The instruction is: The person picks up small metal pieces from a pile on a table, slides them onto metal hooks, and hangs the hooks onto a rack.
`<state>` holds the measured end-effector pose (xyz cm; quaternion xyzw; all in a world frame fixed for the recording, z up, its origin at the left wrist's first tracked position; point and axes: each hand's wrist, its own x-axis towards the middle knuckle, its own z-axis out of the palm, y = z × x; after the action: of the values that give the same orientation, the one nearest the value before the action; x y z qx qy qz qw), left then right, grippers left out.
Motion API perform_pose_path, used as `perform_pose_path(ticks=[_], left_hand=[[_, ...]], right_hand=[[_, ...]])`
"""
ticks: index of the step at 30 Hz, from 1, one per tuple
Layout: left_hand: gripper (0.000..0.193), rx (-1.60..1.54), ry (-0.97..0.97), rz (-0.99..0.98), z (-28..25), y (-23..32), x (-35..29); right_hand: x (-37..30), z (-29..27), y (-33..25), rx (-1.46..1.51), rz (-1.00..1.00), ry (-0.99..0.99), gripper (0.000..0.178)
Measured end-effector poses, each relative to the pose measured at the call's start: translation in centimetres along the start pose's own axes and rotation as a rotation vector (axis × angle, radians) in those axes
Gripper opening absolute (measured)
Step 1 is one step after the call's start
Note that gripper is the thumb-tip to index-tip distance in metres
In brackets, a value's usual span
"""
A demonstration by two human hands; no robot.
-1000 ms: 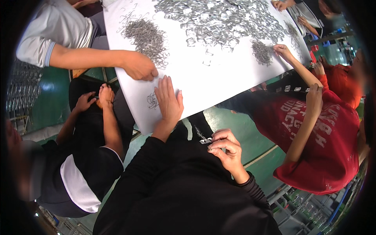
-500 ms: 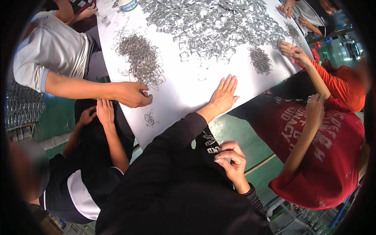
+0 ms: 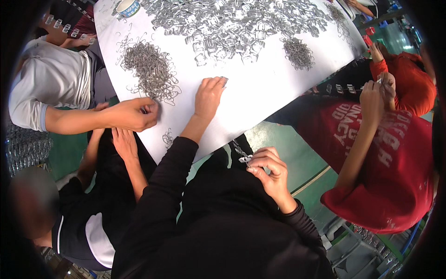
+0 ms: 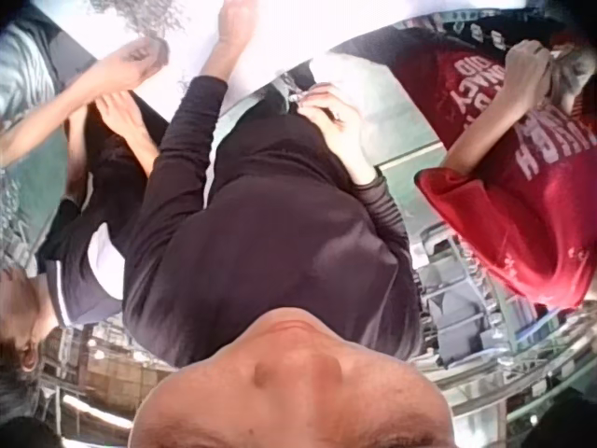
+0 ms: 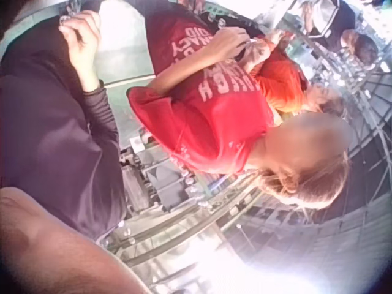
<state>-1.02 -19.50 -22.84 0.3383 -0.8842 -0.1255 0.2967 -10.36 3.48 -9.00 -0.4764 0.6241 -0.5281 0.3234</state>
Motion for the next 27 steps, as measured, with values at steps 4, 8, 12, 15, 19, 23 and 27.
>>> perform_pose_path(ticks=[4,8,12,15,19,23,27], left_hand=[[0.018,-0.157,0.002,-0.142,-1.8,-0.4,0.4],[0.017,-0.635,-0.109,-0.515,-3.7,-0.1,-0.2],[0.018,-1.101,-0.243,-0.689,-7.9,3.2,-2.3],[0.018,-1.171,-0.278,-0.702,-11.5,7.4,-5.1],[0.017,-1.217,-0.310,-0.731,-14.1,10.6,-7.5],[0.013,-1.212,-0.317,-0.759,-15.2,11.7,-8.2],[0.012,-1.270,-0.215,-0.743,-16.1,12.5,-8.5]], right_hand=[[-1.0,1.3,1.1,-0.041,-0.007,0.057,0.010],[-1.7,2.6,1.3,-0.077,0.005,0.123,0.009],[-2.2,3.4,1.1,-0.115,0.027,0.200,0.009],[-2.7,4.0,0.9,-0.101,0.024,0.232,0.009],[-3.3,4.3,0.9,-0.094,0.035,0.218,0.010],[-3.2,4.4,0.7,-0.081,-0.011,0.230,0.011],[-2.9,4.9,0.8,-0.076,0.008,0.196,0.011]])
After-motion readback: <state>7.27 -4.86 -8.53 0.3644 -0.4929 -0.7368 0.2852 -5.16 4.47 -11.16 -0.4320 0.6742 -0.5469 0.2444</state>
